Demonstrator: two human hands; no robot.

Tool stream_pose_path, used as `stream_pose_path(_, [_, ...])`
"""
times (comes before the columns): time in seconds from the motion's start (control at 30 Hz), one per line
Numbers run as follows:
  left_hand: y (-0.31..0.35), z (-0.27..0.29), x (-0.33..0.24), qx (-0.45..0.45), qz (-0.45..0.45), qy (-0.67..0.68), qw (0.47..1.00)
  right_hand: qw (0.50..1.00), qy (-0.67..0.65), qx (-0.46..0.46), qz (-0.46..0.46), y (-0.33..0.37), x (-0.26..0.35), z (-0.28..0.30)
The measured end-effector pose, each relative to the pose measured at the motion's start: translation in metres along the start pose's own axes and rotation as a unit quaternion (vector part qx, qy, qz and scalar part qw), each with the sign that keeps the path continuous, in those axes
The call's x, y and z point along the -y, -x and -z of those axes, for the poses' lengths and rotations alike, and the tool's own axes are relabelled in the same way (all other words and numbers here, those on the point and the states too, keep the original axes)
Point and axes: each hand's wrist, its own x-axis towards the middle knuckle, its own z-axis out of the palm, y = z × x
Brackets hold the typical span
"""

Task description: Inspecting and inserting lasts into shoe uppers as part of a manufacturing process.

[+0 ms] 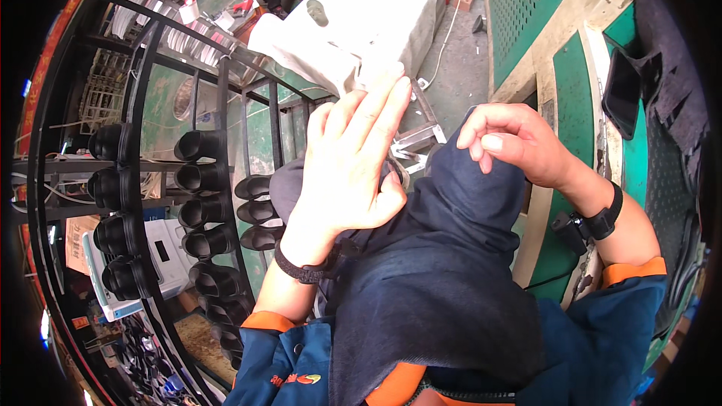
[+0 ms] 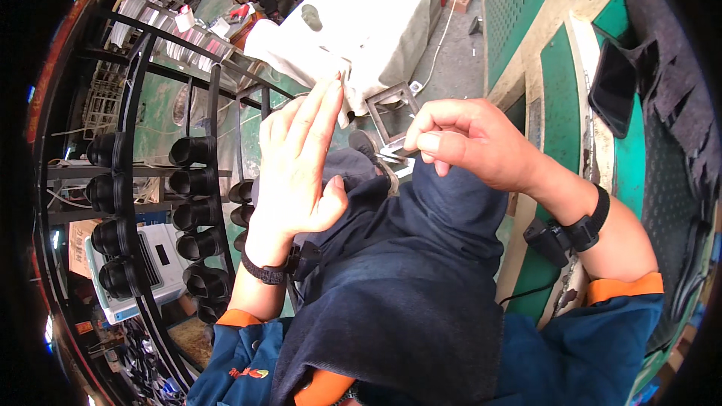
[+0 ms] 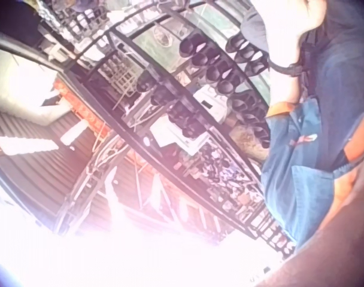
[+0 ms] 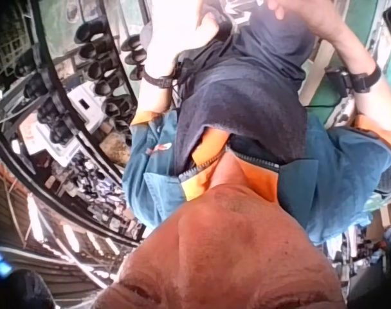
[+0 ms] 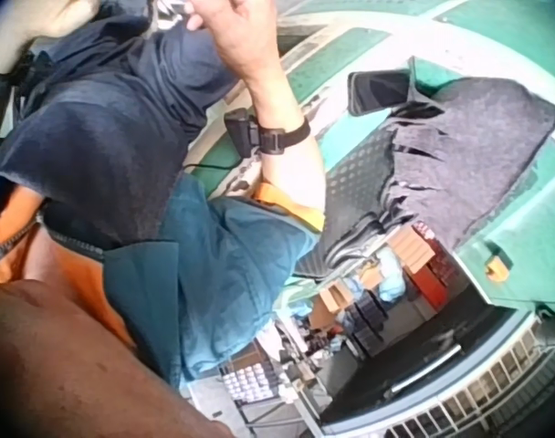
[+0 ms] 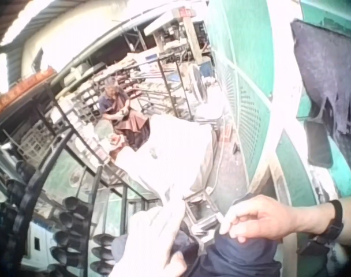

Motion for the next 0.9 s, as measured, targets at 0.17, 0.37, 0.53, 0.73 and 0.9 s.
stream_pose_path(0.17, [-0.003, 0.011, -0.002, 0.047, -0.012, -0.044, 0.998, 1.0, 0.002, 0.003, 0.005, -0.001, 0.0, 0.002])
stream_pose_path(0.37, [0.002, -0.006, -0.007, 0.037, 0.017, 0.069, 0.997, 0.973, 0.169, -0.073, 0.137, 0.002, 0.0, -0.012])
stream_pose_path(0.53, [-0.005, -0.032, -0.027, -0.023, 0.037, 0.048, 0.998, 0.962, 0.182, -0.119, 0.167, 0.003, 0.009, -0.022])
stream_pose_path(0.73, [-0.021, -0.046, -0.038, -0.048, 0.011, -0.013, 0.999, 0.974, 0.106, -0.148, 0.137, 0.003, 0.009, -0.026])
stream_pose_path(0.9, [-0.027, -0.055, -0.046, -0.075, 0.018, -0.004, 0.997, 0.972, 0.086, -0.176, 0.126, 0.002, 0.007, -0.025])
